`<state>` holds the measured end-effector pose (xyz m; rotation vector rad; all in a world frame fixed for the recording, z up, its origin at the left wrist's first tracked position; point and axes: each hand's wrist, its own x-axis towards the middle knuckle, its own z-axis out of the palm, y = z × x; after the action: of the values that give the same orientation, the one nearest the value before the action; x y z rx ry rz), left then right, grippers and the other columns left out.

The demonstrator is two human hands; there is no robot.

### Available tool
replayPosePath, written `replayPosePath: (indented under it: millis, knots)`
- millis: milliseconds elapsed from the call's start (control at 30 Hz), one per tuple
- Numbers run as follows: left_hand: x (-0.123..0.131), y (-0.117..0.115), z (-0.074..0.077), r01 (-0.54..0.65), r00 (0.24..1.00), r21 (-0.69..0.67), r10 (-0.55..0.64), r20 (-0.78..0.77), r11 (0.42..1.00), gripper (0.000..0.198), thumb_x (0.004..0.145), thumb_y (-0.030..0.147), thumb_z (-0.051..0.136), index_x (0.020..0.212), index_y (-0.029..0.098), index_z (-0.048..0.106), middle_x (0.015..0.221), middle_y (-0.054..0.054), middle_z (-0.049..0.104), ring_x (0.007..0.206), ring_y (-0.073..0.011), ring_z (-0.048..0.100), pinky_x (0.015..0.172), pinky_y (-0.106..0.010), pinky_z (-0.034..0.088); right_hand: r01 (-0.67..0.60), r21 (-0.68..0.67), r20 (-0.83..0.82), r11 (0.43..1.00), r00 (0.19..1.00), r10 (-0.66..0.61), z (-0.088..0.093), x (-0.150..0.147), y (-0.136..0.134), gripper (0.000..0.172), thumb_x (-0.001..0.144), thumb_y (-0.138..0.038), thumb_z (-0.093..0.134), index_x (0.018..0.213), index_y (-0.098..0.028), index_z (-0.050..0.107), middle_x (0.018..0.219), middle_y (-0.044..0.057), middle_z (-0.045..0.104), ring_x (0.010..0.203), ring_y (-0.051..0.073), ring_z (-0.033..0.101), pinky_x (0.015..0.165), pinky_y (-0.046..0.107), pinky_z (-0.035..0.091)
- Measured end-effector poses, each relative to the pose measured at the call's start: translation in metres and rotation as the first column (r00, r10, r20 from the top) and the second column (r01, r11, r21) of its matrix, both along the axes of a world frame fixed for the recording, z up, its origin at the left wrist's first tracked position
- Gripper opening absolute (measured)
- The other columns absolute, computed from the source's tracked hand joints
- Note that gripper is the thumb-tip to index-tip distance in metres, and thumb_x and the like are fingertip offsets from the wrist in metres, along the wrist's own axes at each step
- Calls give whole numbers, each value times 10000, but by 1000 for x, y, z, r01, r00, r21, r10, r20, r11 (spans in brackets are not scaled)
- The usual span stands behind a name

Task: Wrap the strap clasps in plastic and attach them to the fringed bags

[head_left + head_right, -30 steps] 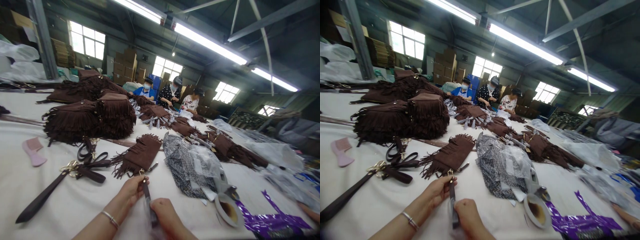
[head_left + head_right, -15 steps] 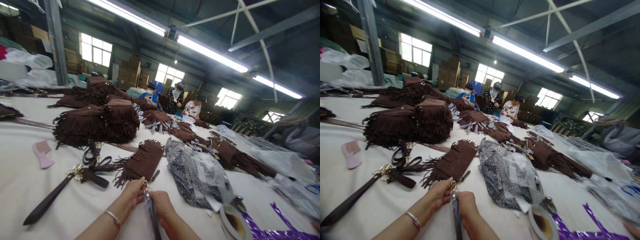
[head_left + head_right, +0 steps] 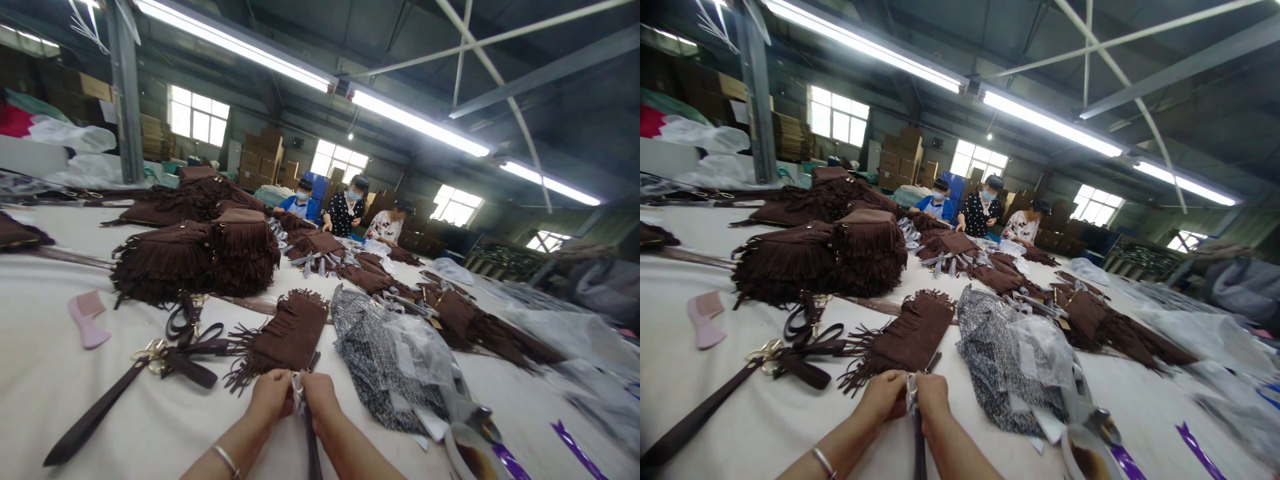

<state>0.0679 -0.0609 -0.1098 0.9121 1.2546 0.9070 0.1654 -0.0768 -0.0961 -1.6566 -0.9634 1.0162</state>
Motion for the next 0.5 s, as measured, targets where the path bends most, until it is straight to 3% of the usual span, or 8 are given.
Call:
replayPosePath:
  millis: [100, 267, 367, 433, 500]
  knots:
    - [-7, 4, 1, 65, 993, 115, -52, -108, 991, 222, 683, 389, 632, 756, 184, 676, 765, -58, 701, 699, -209, 642, 537, -256, 466, 49, -43, -23, 998, 998, -50, 0, -4, 2, 130, 691, -180, 498, 570, -166, 543, 527, 29, 564, 467, 138, 514, 443, 246, 401]
    - [-14, 12, 1, 200, 944, 304, -100, -313, 931, 163, 699, 286, 573, 577, 183, 606, 553, -29, 589, 532, -196, 563, 548, -288, 425, 44, -30, 91, 999, 995, -41, 0, 1, 0, 219, 684, -169, 536, 465, -181, 517, 467, 13, 512, 490, 150, 513, 472, 249, 378]
    - [-13, 12, 0, 227, 922, 443, -45, -384, 868, 164, 722, 262, 536, 571, 204, 562, 663, -52, 590, 704, -225, 575, 713, -327, 443, 48, 31, 225, 998, 973, -54, 1, 5, 0, 265, 679, -161, 570, 424, -187, 502, 467, 13, 500, 556, 173, 527, 560, 271, 392]
    - [-13, 11, -3, 228, 918, 545, 8, -396, 807, 154, 761, 274, 500, 637, 213, 569, 781, -77, 604, 814, -238, 573, 801, -344, 438, 52, 98, 338, 994, 937, -83, -1, 6, 0, 123, 691, -159, 561, 580, -165, 613, 548, 23, 569, 611, 187, 554, 614, 278, 409]
    - [-13, 9, -8, 230, 921, 618, 37, -387, 751, 163, 797, 283, 465, 723, 215, 594, 868, -97, 622, 875, -243, 582, 853, -354, 439, 22, 152, 405, 988, 910, -82, -4, 7, 0, 176, 707, -160, 541, 822, -146, 675, 665, 38, 643, 661, 194, 589, 648, 274, 432]
